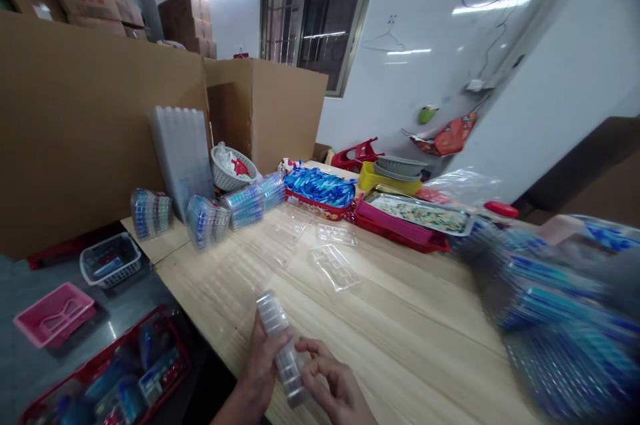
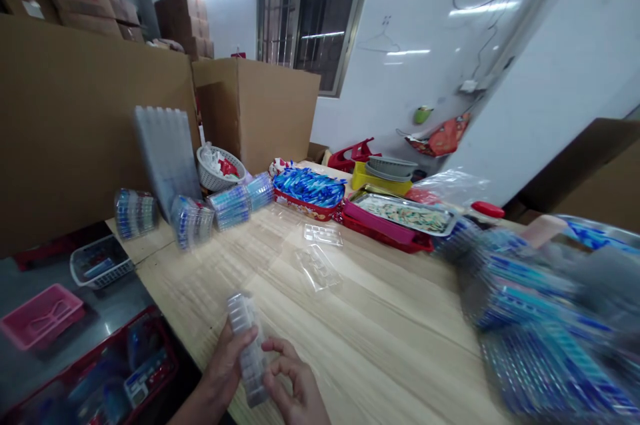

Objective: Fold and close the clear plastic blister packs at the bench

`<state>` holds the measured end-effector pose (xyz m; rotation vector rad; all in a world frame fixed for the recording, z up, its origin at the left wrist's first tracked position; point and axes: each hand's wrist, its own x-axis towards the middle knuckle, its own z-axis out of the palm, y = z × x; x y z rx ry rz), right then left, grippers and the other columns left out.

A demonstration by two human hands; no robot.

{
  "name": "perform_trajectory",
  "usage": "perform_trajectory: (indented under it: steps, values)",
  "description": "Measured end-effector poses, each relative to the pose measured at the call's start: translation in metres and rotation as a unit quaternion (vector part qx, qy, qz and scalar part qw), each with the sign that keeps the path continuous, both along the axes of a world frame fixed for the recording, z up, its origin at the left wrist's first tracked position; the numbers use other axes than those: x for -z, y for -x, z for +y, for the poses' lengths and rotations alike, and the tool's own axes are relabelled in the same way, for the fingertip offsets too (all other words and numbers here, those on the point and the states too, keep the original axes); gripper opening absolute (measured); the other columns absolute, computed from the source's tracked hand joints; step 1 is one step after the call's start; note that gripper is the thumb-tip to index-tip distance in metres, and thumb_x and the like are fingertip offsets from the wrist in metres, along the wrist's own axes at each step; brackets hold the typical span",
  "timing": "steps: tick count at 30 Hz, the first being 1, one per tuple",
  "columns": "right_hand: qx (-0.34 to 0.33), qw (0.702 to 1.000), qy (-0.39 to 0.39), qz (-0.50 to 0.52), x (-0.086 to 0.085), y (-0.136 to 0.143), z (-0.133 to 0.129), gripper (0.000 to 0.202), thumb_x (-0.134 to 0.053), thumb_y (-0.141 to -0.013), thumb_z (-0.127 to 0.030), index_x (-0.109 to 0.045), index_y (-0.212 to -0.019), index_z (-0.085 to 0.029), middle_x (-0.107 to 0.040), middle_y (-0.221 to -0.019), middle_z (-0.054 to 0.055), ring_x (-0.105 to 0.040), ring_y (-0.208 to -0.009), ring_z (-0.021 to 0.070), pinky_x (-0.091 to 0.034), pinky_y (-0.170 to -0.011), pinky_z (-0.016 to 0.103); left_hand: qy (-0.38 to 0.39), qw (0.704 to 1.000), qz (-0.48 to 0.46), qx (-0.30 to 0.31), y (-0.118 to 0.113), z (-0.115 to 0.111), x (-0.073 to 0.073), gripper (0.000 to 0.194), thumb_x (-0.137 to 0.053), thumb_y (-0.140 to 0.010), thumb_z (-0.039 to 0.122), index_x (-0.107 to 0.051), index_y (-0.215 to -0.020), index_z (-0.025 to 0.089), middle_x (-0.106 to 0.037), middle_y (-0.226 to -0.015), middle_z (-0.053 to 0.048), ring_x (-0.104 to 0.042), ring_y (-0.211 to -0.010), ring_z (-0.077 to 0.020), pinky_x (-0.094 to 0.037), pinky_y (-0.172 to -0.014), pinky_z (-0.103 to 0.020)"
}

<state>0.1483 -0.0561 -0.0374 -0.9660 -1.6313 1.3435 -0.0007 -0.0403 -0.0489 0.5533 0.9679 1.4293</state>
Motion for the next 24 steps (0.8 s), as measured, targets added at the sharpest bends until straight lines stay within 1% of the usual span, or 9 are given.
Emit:
perform_trajectory:
  steps: [3,6,12,14,17,19,21,22,24]
  values:
    - [-0.004,0.999,0.037,0.034,0.001,0.002,-0.002,0.041,-0.060,-0.080,-0.057,-0.062,-0.066,-0.019,-0.057,-0.104,0.009,-0.056,-0.096,0.0263,-0.045,-0.083,0.037,-0.002,1.000,0.011,0.000,-0.001,0.001,0.001,0.063,-0.076,-0.058,0.031,-0.049,-0.114,0.023,-0.051,-0.070,0.005,-0.049,-0.066,-0.0138,-0.042,-0.061,-0.025]
    - [-0.007,0.995,0.073,0.071,0.002,0.005,-0.002,0.040,-0.062,-0.079,-0.055,-0.059,-0.064,-0.018,-0.054,-0.097,0.007,-0.054,-0.084,0.0222,-0.044,-0.074,0.032,-0.003,1.000,0.016,0.001,0.000,0.002,0.003,0.063,-0.074,-0.058,0.029,-0.048,-0.114,0.023,-0.047,-0.067,0.006,-0.046,-0.064,-0.0126,-0.040,-0.059,-0.024]
    - [0.040,0.998,0.026,0.032,0.003,0.006,0.001,0.038,-0.053,-0.086,-0.053,-0.052,-0.068,-0.020,-0.051,-0.090,0.005,-0.050,-0.082,0.0208,-0.041,-0.076,0.030,0.008,0.999,0.024,-0.028,0.001,0.001,-0.002,0.056,-0.073,-0.057,0.027,-0.050,-0.107,0.023,-0.049,-0.066,0.006,-0.047,-0.062,-0.0132,-0.041,-0.057,-0.025]
    - [0.073,0.997,0.013,0.023,0.004,0.001,0.006,0.039,-0.051,-0.086,-0.055,-0.051,-0.069,-0.020,-0.051,-0.088,0.005,-0.050,-0.084,0.0211,-0.041,-0.076,0.029,0.009,0.999,0.027,-0.025,0.003,0.000,-0.004,0.053,-0.073,-0.057,0.027,-0.052,-0.105,0.022,-0.054,-0.069,0.004,-0.052,-0.065,-0.0155,-0.044,-0.060,-0.027]
    - [0.132,0.991,0.020,0.013,0.009,-0.010,0.020,0.038,-0.053,-0.084,-0.056,-0.055,-0.074,-0.020,-0.051,-0.083,0.003,-0.049,-0.081,0.0202,-0.040,-0.073,0.028,-0.003,1.000,0.018,-0.008,0.006,-0.003,-0.005,0.060,-0.075,-0.058,0.027,-0.051,-0.113,0.021,-0.064,-0.085,-0.001,-0.059,-0.079,-0.0207,-0.047,-0.072,-0.032]
    - [0.169,0.985,0.030,0.010,0.016,-0.021,0.034,0.038,-0.054,-0.082,-0.057,-0.055,-0.074,-0.020,-0.051,-0.077,0.001,-0.049,-0.078,0.0199,-0.040,-0.071,0.027,-0.001,1.000,0.004,-0.004,0.009,-0.005,-0.003,0.061,-0.074,-0.063,0.030,-0.049,-0.117,0.021,-0.066,-0.092,-0.003,-0.061,-0.085,-0.0218,-0.047,-0.076,-0.033]
    - [0.209,0.978,0.024,-0.009,0.023,-0.032,0.050,0.042,-0.054,-0.078,-0.061,-0.053,-0.070,-0.020,-0.051,-0.073,0.002,-0.049,-0.076,0.0211,-0.040,-0.070,0.030,0.026,1.000,-0.009,-0.008,0.012,-0.006,-0.002,0.060,-0.074,-0.065,0.033,-0.049,-0.118,0.020,-0.066,-0.092,-0.003,-0.061,-0.085,-0.0218,-0.046,-0.076,-0.033]
    - [0.241,0.970,0.008,-0.028,0.026,-0.038,0.056,0.044,-0.055,-0.075,-0.063,-0.054,-0.070,-0.020,-0.053,-0.075,0.003,-0.050,-0.079,0.0230,-0.041,-0.072,0.032,0.041,0.999,-0.018,-0.011,0.012,-0.007,-0.001,0.061,-0.074,-0.065,0.035,-0.049,-0.119,0.020,-0.066,-0.093,-0.003,-0.061,-0.087,-0.0225,-0.046,-0.076,-0.033]
    - [0.324,0.942,-0.047,-0.071,0.029,-0.044,0.062,0.049,-0.058,-0.068,-0.067,-0.058,-0.077,-0.019,-0.056,-0.091,0.009,-0.051,-0.094,0.0290,-0.042,-0.080,0.038,0.065,0.997,-0.031,-0.015,0.012,-0.007,-0.001,0.068,-0.077,-0.061,0.037,-0.049,-0.120,0.020,-0.066,-0.096,-0.004,-0.061,-0.093,-0.0248,-0.046,-0.078,-0.034]
